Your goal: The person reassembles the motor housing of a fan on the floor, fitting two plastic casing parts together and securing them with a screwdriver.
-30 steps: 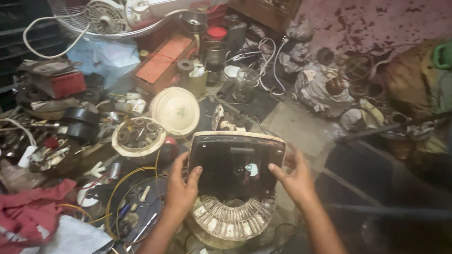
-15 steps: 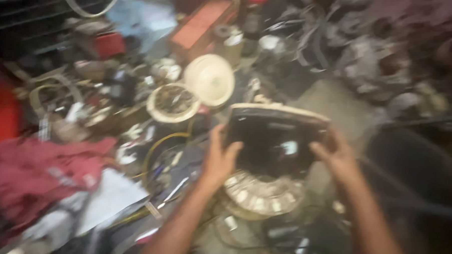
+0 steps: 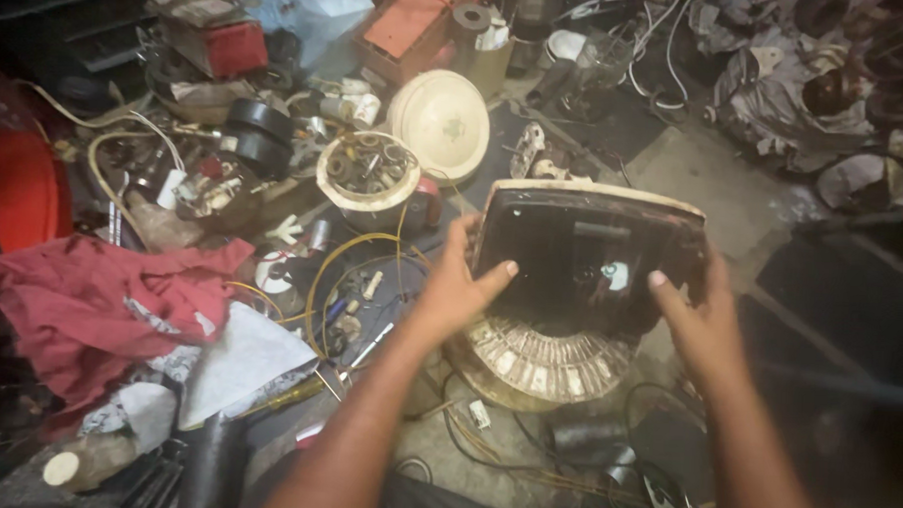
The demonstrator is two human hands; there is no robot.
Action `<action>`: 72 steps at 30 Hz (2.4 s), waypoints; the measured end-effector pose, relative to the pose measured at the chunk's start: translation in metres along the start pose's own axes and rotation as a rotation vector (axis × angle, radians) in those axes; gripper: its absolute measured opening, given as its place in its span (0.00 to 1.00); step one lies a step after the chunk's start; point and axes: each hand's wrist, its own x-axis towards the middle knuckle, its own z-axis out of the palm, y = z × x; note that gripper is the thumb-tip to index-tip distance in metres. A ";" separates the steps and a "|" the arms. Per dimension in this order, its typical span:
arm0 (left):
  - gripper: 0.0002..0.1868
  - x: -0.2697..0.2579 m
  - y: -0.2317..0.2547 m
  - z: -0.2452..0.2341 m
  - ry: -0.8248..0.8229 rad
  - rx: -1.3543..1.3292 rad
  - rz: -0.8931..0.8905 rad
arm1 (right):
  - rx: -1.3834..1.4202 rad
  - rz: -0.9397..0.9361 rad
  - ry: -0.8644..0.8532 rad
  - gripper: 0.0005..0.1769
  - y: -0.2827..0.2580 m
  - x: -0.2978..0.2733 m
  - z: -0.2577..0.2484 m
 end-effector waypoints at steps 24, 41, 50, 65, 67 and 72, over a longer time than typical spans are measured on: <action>0.27 0.022 -0.005 -0.073 -0.021 0.094 0.087 | -1.089 -0.564 -0.015 0.55 -0.097 -0.022 0.073; 0.12 0.001 -0.161 -0.109 -0.117 1.099 -0.306 | -1.075 -0.458 -0.012 0.70 -0.112 -0.002 0.077; 0.14 -0.001 -0.126 -0.105 -0.079 0.964 -0.081 | -1.046 -0.518 -0.016 0.67 -0.109 -0.002 0.076; 0.04 0.010 -0.172 -0.108 -0.067 0.992 0.245 | -1.039 -0.530 -0.009 0.69 -0.109 0.000 0.076; 0.07 0.006 -0.154 -0.116 0.030 0.931 0.236 | -1.049 -0.520 -0.010 0.69 -0.109 0.000 0.075; 0.09 0.000 -0.114 -0.136 0.222 0.765 0.093 | -1.050 -0.497 -0.020 0.69 -0.108 0.000 0.074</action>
